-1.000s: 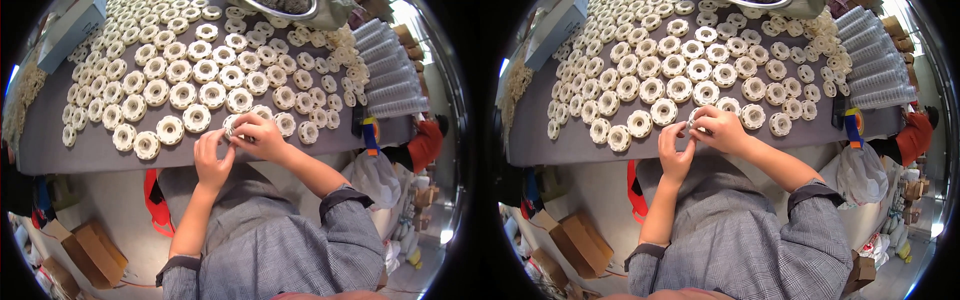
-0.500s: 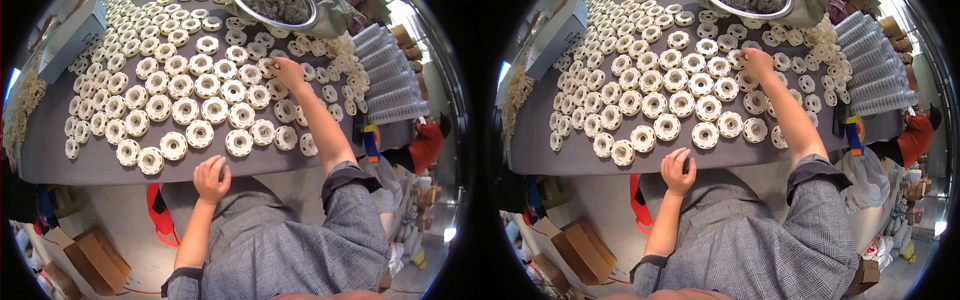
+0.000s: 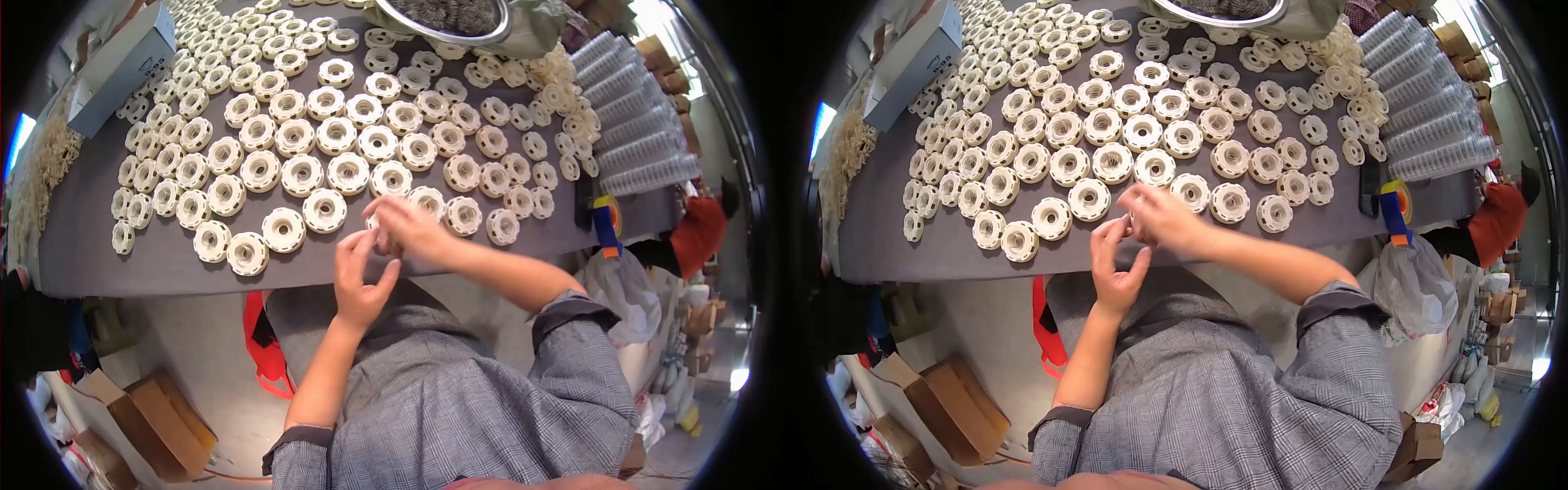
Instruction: The person assembles small plastic wheel-like components by hand, inserting springs into the center of circular white plastic parts.
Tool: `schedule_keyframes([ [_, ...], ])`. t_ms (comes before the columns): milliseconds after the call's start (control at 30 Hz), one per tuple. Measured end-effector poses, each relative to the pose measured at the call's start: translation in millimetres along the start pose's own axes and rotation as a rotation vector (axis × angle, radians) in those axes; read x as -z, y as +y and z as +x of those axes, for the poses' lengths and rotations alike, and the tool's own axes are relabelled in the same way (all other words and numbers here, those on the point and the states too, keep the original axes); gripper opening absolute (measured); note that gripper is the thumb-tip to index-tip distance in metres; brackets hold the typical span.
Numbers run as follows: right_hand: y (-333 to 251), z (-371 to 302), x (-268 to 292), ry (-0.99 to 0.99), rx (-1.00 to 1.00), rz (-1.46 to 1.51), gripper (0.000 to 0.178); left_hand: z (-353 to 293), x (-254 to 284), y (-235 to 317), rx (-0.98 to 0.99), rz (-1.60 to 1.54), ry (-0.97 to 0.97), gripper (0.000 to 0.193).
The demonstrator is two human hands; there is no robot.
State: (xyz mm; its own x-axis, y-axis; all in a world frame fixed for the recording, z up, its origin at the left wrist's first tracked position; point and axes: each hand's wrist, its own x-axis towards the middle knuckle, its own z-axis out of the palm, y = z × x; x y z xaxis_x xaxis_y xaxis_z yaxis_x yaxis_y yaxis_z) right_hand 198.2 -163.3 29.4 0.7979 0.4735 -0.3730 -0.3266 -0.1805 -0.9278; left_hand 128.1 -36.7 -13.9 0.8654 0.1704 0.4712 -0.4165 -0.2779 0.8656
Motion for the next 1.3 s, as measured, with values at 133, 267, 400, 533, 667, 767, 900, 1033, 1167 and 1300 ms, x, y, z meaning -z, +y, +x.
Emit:
schedule_keyframes([
  [133, 24.8, -13.3, -20.2, 0.011, 0.195, -0.025, 0.032, -6.9, 7.7, 7.4, 0.071, 0.105, -0.163, 0.037],
  [267, 27.8, -27.4, -31.6, -0.024, 0.110, 0.056, 0.030, -24.8, 7.0, 17.0, 0.513, -0.480, 0.058, 0.025],
  [400, 18.6, -40.1, -38.5, 0.043, 0.139, 0.043, 0.025, -34.2, 16.5, 7.2, 0.437, -0.430, 0.151, 0.028],
  [533, 27.4, -41.7, -31.6, 0.117, 0.291, -0.209, 0.035, -28.6, 19.0, 23.6, 0.075, 0.114, 0.024, 0.036],
  [667, 24.8, -48.1, -30.5, 0.218, 0.368, -0.272, 0.036, -28.4, 20.9, 22.4, -0.036, 0.279, 0.017, 0.042],
  [767, 21.7, -47.4, -24.2, 0.175, 0.380, -0.473, 0.024, -26.8, 19.3, 18.5, -0.118, 0.373, -0.064, 0.046],
  [900, 13.6, -20.6, 2.3, 0.276, 0.364, -0.430, 0.018, -24.9, 16.4, 20.4, -0.048, 0.182, 0.005, 0.047],
  [1033, -7.5, 32.3, 48.0, 0.469, 0.390, -0.588, 0.017, -36.9, 23.0, -19.1, 0.008, 0.284, 0.022, 0.043],
  [1167, -23.6, 72.3, 70.1, 0.495, 0.362, -0.763, 0.014, -40.6, 28.7, -37.6, 0.016, 0.311, 0.015, 0.041],
  [1300, -16.0, 102.2, 89.9, 0.496, 0.442, -0.964, 0.014, -39.9, 27.2, -37.2, 0.051, 0.265, 0.028, 0.036],
])
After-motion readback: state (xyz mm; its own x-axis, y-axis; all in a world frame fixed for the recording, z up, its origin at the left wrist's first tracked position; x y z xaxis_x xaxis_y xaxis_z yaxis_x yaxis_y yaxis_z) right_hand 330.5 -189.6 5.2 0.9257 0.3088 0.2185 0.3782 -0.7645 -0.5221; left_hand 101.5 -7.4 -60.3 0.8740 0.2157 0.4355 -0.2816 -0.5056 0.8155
